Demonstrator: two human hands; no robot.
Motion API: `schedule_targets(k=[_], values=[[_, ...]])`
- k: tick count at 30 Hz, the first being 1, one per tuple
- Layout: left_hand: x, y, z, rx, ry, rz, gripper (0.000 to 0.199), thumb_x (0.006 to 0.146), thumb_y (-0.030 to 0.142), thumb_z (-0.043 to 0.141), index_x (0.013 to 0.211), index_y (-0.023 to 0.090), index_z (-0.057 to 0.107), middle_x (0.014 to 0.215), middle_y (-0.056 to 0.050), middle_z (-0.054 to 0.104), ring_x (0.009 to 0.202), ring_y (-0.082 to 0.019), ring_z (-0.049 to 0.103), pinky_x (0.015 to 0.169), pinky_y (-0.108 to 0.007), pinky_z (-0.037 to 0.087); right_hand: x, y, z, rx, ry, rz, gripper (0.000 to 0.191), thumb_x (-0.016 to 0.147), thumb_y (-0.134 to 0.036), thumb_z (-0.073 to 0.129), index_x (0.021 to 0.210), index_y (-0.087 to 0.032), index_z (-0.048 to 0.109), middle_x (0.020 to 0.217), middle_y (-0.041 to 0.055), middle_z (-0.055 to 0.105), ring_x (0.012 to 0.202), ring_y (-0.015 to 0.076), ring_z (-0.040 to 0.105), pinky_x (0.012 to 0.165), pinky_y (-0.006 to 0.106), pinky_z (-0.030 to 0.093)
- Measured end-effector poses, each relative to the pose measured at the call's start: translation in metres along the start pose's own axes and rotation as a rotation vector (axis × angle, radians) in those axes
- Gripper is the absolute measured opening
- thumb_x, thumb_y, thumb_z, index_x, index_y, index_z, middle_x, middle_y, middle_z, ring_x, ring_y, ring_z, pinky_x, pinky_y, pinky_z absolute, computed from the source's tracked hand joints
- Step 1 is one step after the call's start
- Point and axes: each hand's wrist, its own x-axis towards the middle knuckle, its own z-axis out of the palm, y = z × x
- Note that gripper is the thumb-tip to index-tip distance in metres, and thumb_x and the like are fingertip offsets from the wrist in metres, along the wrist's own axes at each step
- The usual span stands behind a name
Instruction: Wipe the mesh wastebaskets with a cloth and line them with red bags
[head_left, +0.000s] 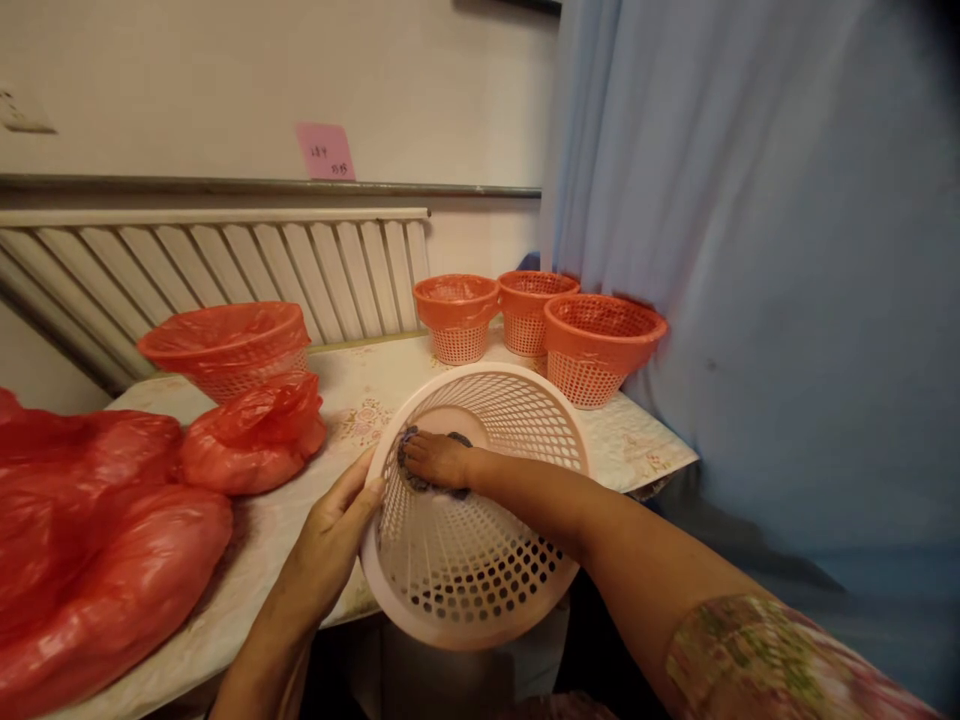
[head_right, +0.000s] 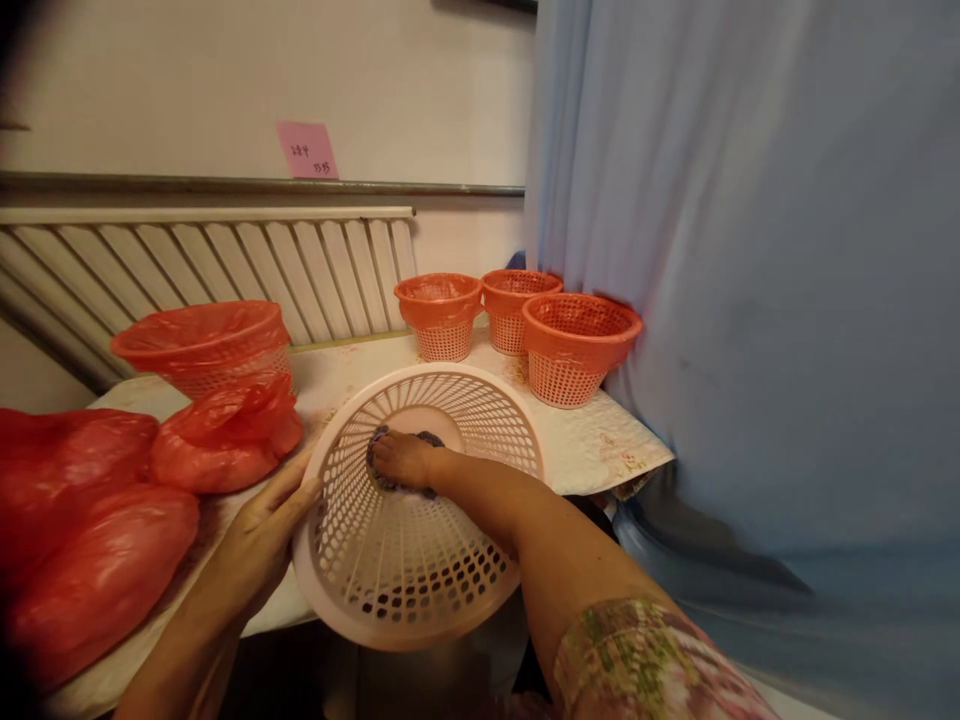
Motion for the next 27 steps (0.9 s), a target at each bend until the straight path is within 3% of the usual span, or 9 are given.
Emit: schedule_targets(k=[7,12,27], values=[[-0.001,-0.004,-0.002,0.022,0.021,0.000,0.054,0.090,0.045,0.054,0.141,0.028,0.047,0.150,0.001,0.045,0.144,-0.024,0.029,0.121,-0.040,0.016,-0.002,0.010,-0.001,-0.013,0.126,0.257,0.023,0.098,-0.020,0.037,0.107,-0.009,0.055,0.111,0.0154,0.055,0.105,0.0234,0.048,0.097,0.041,0.037],[-0.001,-0.009,-0.002,-0.020,0.019,-0.018,0.053,0.090,0.044,0.054,0.141,0.031,0.046,0.151,0.003,0.042,0.143,-0.025,0.031,0.121,-0.040,0.017,-0.009,0.009,-0.005,-0.015,0.167,0.453,0.021,0.096,-0.018,0.040,0.108,-0.010,0.055,0.114,0.0147,0.056,0.105,0.0240,0.049,0.097,0.042,0.036],[-0.005,-0.008,-0.002,-0.008,0.060,-0.020,0.058,0.089,0.047,0.054,0.142,0.026,0.045,0.148,-0.001,0.047,0.140,-0.026,0.035,0.120,-0.043,0.019,-0.016,0.006,0.012,0.049,0.114,0.953,0.030,0.092,-0.014,0.036,0.113,-0.008,0.058,0.115,0.0179,0.062,0.104,0.0232,0.056,0.093,0.038,0.042]])
